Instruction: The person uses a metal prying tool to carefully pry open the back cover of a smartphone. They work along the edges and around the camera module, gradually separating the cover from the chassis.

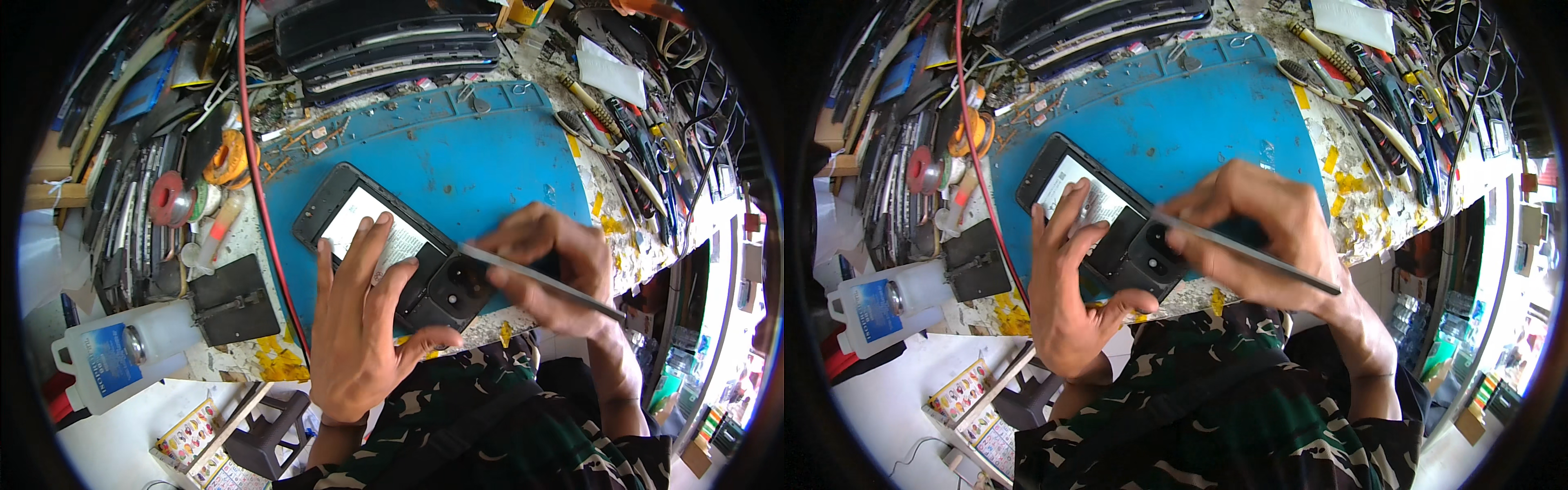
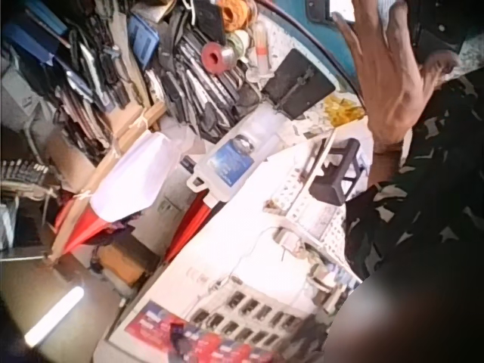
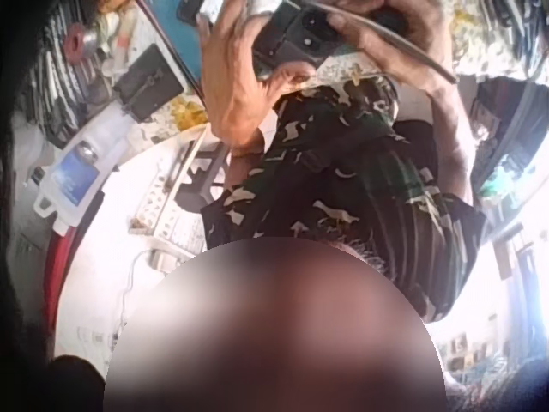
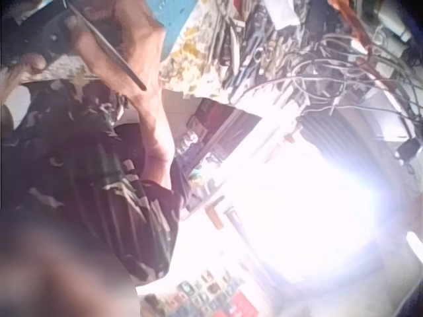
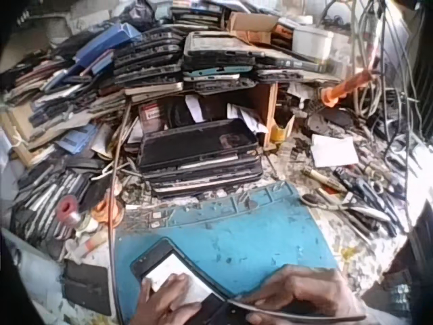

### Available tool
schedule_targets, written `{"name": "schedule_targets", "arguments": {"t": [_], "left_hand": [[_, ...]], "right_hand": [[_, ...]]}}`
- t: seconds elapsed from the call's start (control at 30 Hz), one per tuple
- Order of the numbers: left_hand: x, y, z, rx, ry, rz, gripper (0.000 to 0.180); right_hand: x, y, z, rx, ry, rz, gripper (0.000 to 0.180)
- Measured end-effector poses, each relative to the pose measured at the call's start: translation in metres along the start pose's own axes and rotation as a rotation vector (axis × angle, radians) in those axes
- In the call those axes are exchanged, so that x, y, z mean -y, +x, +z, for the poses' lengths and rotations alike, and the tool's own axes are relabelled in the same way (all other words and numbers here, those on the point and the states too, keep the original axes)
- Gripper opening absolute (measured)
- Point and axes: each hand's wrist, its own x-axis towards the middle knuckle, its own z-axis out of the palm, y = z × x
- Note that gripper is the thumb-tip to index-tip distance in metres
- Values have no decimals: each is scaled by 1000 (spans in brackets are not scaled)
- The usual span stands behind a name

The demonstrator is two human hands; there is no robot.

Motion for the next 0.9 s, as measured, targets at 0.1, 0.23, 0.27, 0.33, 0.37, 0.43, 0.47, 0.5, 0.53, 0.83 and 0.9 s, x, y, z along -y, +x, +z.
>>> {"name": "schedule_targets", "arguments": {"t": [0.1,0.23,0.27,0.33,0.37,0.43,0.47,0.5,0.53,0.83,0.9], "left_hand": [[-3,-6,-1,-236,-56,120,40],[-7,-10,-2,-248,-91,227,32],[-9,-12,-3,-238,-114,239,33],[-14,-16,-6,-192,-206,263,32],[-18,-19,-8,-155,-273,275,31],[-27,-28,-11,-66,-386,218,27],[-30,-31,-10,-44,-405,184,26],[-32,-34,-10,-41,-432,162,26],[-32,-35,-11,-7,-453,140,25],[-49,-25,16,489,-309,579,49],[-48,-25,10,379,-297,483,50]], "right_hand": [[6,-7,0,161,-34,-206,19],[6,-20,5,258,99,-257,17],[4,-23,5,270,163,-267,17],[-3,-26,3,346,271,-263,15],[-6,-26,3,385,389,-291,14],[-9,-27,-3,468,466,-306,14],[-9,-29,-8,529,488,-302,14],[-8,-29,-12,488,566,-292,13],[-6,-32,-17,377,574,-274,12],[-9,-29,-21,-200,-502,-183,17],[-8,-26,-13,-166,-539,-164,21]]}}
